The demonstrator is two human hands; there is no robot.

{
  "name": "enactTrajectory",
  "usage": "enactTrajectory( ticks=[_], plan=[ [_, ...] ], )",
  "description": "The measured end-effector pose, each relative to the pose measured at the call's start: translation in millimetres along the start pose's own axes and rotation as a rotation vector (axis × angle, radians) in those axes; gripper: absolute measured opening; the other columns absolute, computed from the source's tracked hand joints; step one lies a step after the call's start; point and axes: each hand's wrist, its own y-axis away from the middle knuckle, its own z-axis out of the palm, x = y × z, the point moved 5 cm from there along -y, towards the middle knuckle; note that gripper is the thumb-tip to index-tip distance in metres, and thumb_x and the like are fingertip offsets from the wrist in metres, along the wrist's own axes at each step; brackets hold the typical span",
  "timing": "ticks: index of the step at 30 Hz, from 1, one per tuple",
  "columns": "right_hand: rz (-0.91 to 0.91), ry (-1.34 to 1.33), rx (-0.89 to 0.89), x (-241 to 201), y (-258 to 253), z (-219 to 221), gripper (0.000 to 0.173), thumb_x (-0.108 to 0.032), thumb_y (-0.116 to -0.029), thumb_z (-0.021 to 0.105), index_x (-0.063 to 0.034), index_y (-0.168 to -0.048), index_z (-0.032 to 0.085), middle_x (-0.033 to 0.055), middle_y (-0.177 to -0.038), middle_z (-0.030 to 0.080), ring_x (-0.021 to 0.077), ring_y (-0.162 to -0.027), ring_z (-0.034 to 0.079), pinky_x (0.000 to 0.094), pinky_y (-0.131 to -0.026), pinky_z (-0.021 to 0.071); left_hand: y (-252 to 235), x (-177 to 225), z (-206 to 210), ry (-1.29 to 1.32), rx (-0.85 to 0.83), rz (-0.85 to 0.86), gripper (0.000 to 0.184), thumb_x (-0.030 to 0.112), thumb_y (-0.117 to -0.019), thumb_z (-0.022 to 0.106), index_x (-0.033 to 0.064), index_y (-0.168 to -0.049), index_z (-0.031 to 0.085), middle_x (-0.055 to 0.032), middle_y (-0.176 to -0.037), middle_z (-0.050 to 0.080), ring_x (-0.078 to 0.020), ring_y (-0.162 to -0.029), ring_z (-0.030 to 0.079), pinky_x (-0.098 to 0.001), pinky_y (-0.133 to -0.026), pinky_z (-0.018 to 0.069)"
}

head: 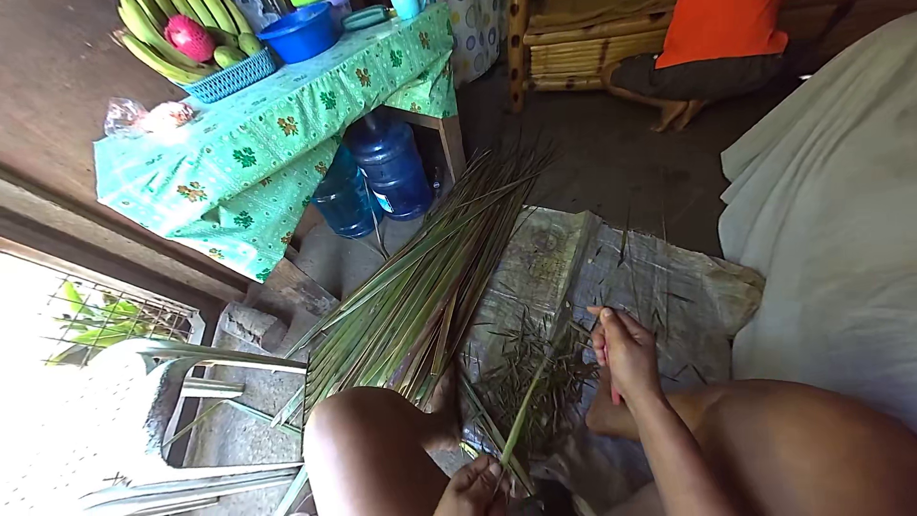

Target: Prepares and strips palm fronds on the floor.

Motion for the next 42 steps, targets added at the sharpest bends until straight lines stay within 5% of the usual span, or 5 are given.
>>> enactTrajectory(
  ticks=[8,12,24,32,42],
  plan=[
    [-0.294,0.378,-0.835,-10.8,96.4,64.6,0.036,-0.033,-0.1028,0.052,-0.0036,-0.094,0.071,0.0025,-0.067,0.057,0.0105,-0.057,0.052,0.031,-0.055,0.0444,-51.3,41.7,4.1,-0.038,0.332,0.146,0.03,0.014,-0.1123,0.031,0.0062,-0.096,0.056,0.0059,-0.058,0.045,-0.0001,-0.044,0.037,-0.0154,-0.041,0.0314],
    [-0.523,0.544,-0.714,-8.0,98.3,67.0,0.039,-0.037,-0.1013,0.052,-0.0043,-0.089,0.07,0.0085,-0.066,0.062,0.0207,-0.059,0.062,0.0403,-0.054,0.0499,-54.8,47.2,9.7,-0.01,0.35,0.163,0.029,0.015,-0.1122,0.032,0.0082,-0.097,0.055,0.006,-0.059,0.043,-0.001,-0.044,0.036,-0.0162,-0.042,0.0316],
    [-0.352,0.593,-0.424,-0.4,46.5,42.1,0.036,-0.028,-0.1042,0.049,0.0005,-0.097,0.07,0.012,-0.072,0.062,0.0245,-0.066,0.062,0.0456,-0.063,0.0504,-46.1,38.2,23.7,0.001,0.213,0.082,0.03,0.016,-0.1127,0.03,0.0104,-0.09,0.05,0.0075,-0.057,0.038,0.0006,-0.042,0.031,-0.0142,-0.039,0.0278],
    [-0.371,0.439,-0.794,-9.9,92.4,62.1,0.046,-0.042,-0.1029,0.049,-0.0031,-0.083,0.064,0.0052,-0.062,0.051,0.0159,-0.056,0.051,0.0361,-0.054,0.042,-60.0,53.1,16.4,-0.001,0.352,0.153,0.027,0.015,-0.1127,0.032,0.0058,-0.099,0.054,0.0049,-0.058,0.045,-0.0013,-0.043,0.037,-0.0163,-0.041,0.033],
    [-0.418,0.548,-0.604,-1.0,68.7,52.6,0.038,-0.034,-0.1015,0.054,-0.0005,-0.096,0.071,0.0127,-0.073,0.065,0.0255,-0.066,0.064,0.0453,-0.062,0.0518,-54.0,51.1,25.2,-0.002,0.311,0.128,0.032,0.018,-0.1136,0.029,0.0087,-0.092,0.05,0.0058,-0.057,0.04,-0.0011,-0.042,0.033,-0.0154,-0.039,0.0295]
  ],
)
